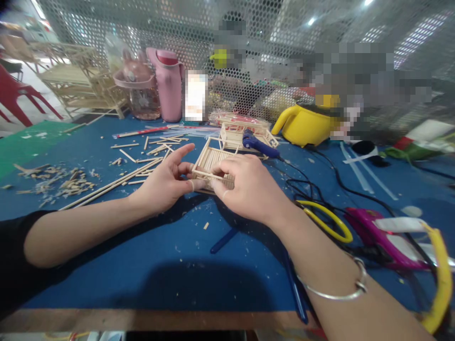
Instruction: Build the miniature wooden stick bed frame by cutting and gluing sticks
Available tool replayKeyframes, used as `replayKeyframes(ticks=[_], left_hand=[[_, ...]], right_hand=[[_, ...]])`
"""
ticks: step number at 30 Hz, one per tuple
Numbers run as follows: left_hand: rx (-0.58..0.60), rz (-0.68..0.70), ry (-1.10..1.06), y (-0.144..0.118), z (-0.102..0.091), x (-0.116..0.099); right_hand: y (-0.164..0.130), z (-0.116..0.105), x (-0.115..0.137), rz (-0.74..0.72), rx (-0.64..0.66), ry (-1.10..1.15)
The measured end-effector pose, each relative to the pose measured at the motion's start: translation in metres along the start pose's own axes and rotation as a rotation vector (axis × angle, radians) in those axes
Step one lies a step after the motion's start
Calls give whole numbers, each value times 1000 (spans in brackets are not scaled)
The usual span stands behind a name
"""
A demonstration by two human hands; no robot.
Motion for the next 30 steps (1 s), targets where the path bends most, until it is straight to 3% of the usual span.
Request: replayKeyframes(ticks=[7,17,25,30], left_hand=[[8,16,8,1,0,1],[3,9,31,1,0,-2],[3,21,62,1,0,-2],[17,36,38,1,1,0]], right_hand=[[-1,5,-3,43,-44,1],[1,3,-1,-17,-25,-77],[-3,5,-5,123,-34,129],[-6,6,-6,147,-116,309]])
Point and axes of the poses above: each hand's wrist, its own y-axis towards the middle knuckle, its own z-axis out of the palm, x = y × z, the point moved 4 cm from there along y, towards the middle knuckle, and after that the axes turned 15 degrees about x, right-handed, at the moved point
